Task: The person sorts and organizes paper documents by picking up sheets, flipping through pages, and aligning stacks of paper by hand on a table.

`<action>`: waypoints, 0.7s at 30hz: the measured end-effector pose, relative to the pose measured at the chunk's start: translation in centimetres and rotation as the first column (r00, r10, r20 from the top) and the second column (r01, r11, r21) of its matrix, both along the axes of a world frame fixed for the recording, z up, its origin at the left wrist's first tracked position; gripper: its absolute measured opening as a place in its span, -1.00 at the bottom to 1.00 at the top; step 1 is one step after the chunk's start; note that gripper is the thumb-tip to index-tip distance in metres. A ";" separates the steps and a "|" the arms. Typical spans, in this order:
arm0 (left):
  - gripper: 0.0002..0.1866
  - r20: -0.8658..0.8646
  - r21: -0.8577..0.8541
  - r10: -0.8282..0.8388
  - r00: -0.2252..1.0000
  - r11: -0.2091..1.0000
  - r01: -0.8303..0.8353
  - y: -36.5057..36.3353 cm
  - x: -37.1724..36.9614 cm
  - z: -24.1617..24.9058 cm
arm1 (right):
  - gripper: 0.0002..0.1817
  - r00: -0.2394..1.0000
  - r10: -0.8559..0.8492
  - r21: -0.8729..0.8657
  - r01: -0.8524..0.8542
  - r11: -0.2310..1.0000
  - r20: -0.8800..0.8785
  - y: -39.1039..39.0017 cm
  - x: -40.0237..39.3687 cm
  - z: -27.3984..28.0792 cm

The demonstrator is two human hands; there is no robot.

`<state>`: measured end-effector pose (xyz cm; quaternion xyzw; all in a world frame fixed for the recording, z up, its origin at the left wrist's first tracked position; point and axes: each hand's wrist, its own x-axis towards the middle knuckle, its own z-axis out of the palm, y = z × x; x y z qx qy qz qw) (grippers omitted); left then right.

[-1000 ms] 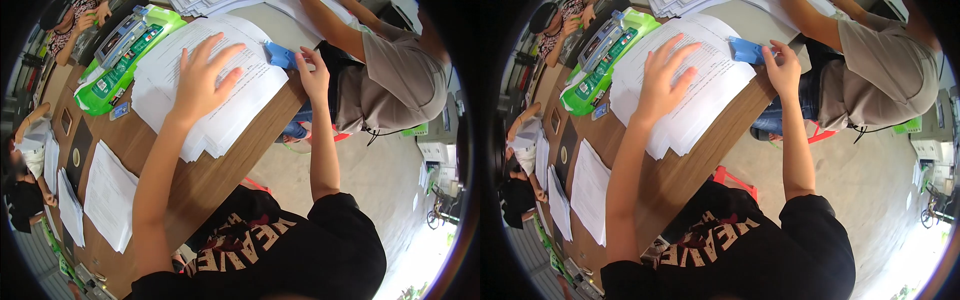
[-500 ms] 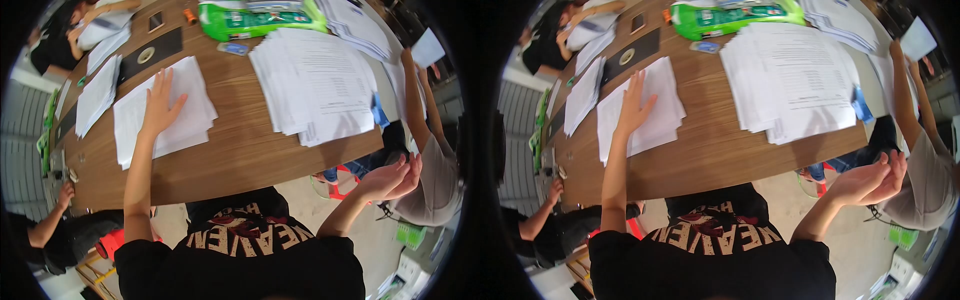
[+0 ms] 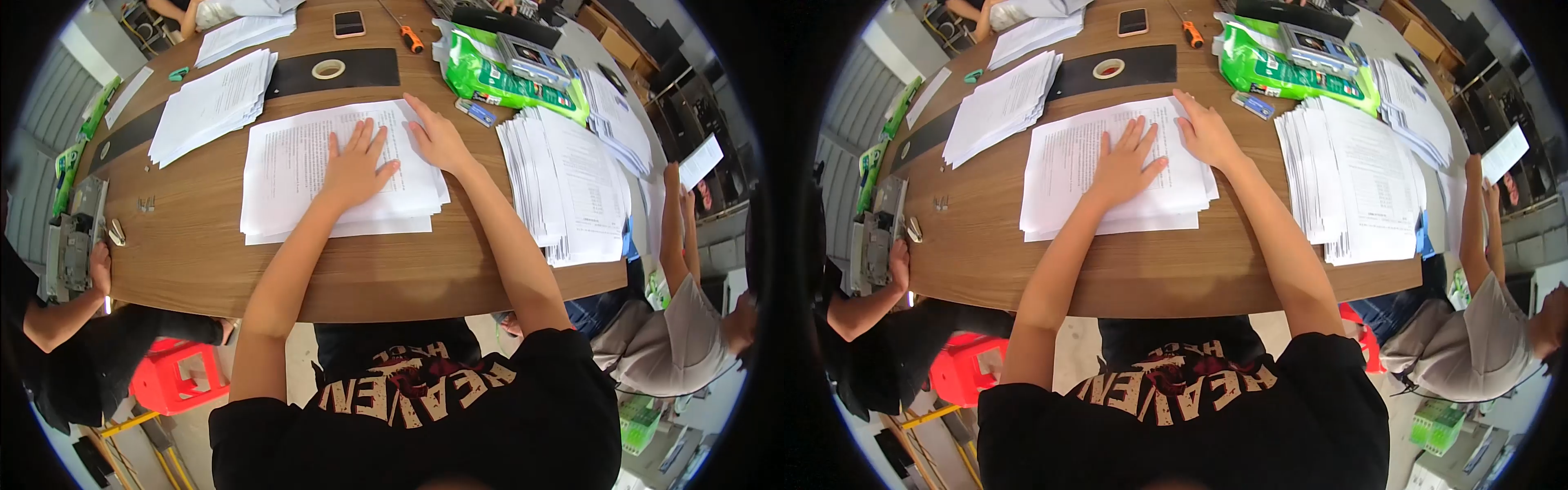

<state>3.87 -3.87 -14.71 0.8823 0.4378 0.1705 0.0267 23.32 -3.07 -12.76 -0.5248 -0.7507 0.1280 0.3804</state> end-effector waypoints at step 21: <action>-0.83 0.698 0.315 -0.076 0.712 0.926 -0.209 2.3 -4.6 4.0 | -0.45 0.542 0.505 -0.150 -0.767 0.624 -0.672 -2.3 -3.0 7.2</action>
